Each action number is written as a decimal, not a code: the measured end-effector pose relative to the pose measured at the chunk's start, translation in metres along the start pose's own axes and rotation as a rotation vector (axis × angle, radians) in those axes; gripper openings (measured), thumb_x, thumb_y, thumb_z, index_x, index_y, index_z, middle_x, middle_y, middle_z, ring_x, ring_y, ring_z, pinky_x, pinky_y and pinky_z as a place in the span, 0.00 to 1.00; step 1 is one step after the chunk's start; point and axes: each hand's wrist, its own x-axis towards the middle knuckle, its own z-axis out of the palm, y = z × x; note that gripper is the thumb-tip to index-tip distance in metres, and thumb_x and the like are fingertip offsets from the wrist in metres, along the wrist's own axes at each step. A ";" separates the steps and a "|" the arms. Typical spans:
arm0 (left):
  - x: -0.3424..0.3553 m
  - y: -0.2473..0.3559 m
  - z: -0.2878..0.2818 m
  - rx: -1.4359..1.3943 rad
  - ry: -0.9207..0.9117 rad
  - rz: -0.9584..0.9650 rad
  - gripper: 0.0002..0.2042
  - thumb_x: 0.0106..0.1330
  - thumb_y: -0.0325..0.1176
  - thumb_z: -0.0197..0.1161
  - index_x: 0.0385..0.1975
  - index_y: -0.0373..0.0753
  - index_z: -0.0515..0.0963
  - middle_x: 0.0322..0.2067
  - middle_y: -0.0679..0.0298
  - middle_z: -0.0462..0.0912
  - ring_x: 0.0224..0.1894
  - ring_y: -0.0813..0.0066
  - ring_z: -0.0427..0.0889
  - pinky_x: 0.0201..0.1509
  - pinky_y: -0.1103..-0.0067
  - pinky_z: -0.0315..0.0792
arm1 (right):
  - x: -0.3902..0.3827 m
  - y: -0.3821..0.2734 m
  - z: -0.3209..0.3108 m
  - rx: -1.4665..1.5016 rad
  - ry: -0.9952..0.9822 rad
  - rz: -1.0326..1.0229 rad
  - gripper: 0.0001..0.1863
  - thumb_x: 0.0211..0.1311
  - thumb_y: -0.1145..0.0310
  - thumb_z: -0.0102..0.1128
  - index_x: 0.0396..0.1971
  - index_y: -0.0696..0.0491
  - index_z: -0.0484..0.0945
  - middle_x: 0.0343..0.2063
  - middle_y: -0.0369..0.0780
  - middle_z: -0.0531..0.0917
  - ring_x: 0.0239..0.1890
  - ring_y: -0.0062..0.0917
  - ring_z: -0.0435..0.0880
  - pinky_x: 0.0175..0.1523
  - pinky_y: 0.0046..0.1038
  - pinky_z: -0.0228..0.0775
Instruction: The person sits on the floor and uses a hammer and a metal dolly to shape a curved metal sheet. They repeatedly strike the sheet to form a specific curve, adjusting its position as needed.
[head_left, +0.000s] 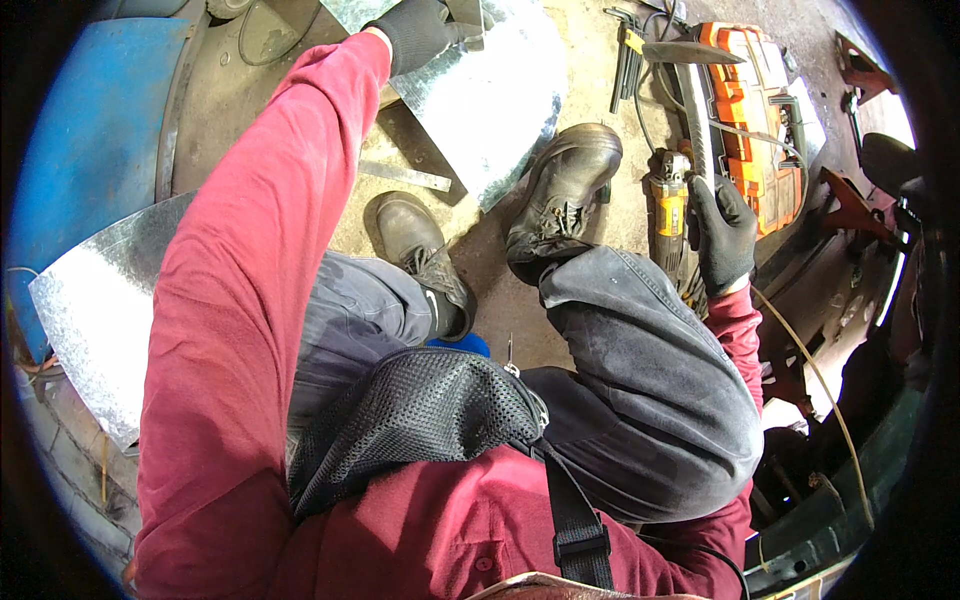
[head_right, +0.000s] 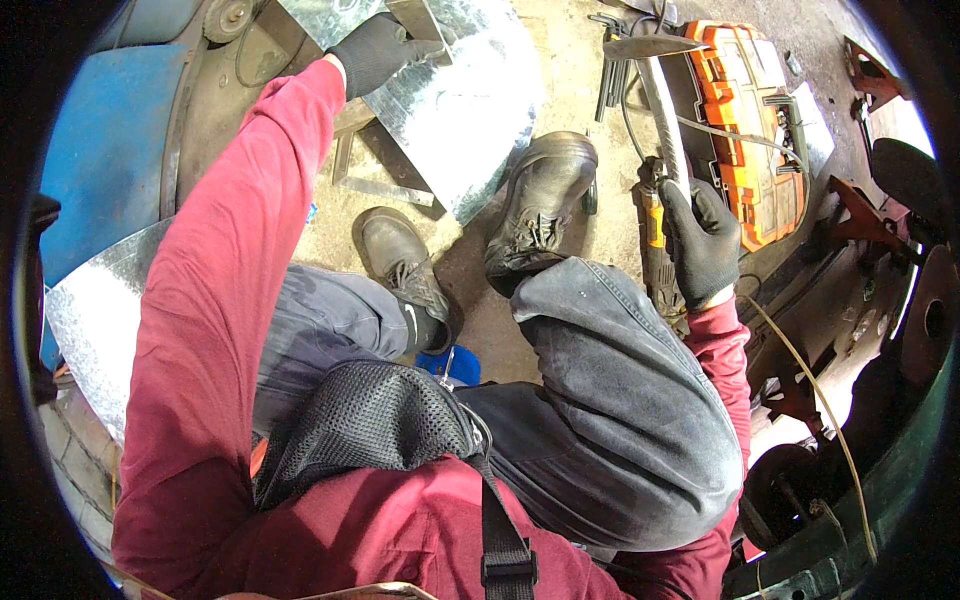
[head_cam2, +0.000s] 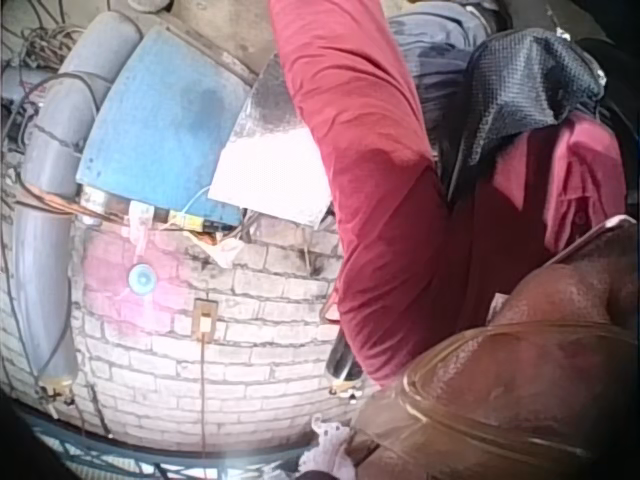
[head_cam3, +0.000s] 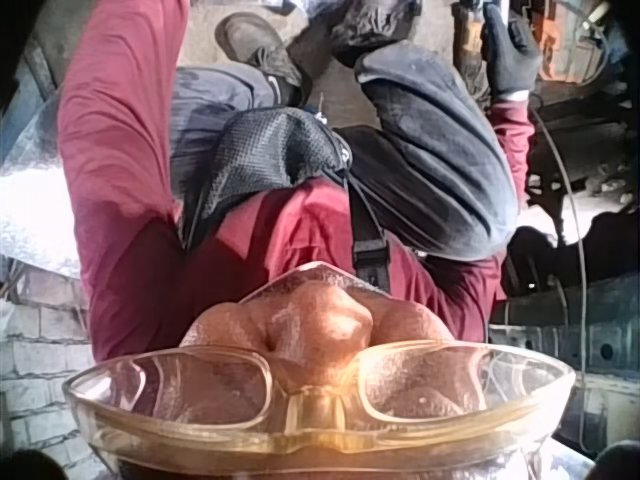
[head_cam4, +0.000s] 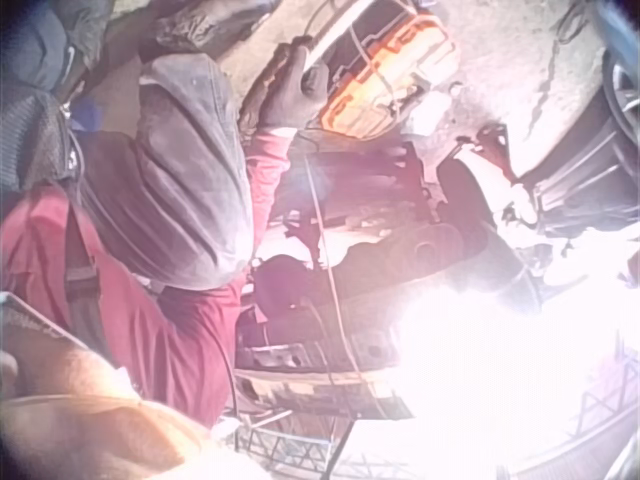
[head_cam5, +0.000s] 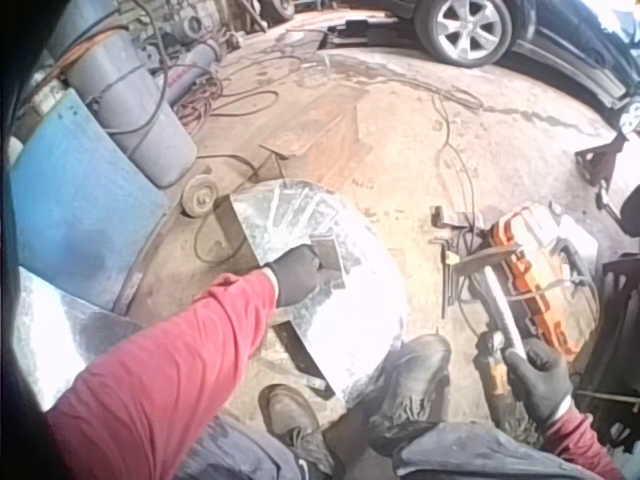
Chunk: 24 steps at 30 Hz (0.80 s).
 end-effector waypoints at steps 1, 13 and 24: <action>-0.001 -0.001 0.001 -0.081 0.012 0.060 0.18 0.75 0.47 0.64 0.53 0.41 0.86 0.40 0.62 0.90 0.41 0.73 0.85 0.49 0.73 0.77 | 0.000 0.000 0.001 -0.003 -0.006 -0.005 0.12 0.77 0.63 0.65 0.46 0.57 0.85 0.22 0.27 0.77 0.21 0.08 0.69 0.26 0.16 0.57; -0.007 0.023 0.010 -0.035 0.028 -0.014 0.17 0.74 0.44 0.64 0.54 0.42 0.85 0.46 0.59 0.90 0.48 0.67 0.87 0.57 0.72 0.76 | 0.009 -0.017 -0.004 -0.093 -0.094 -0.116 0.12 0.78 0.64 0.63 0.46 0.59 0.84 0.27 0.30 0.81 0.28 0.10 0.74 0.33 0.18 0.66; -0.028 0.031 0.022 -0.061 0.183 -0.106 0.18 0.69 0.46 0.71 0.50 0.40 0.86 0.45 0.54 0.90 0.47 0.57 0.88 0.55 0.69 0.78 | 0.024 -0.118 0.039 -0.155 -0.231 -0.674 0.26 0.76 0.73 0.61 0.71 0.53 0.72 0.40 0.43 0.88 0.34 0.16 0.81 0.45 0.23 0.78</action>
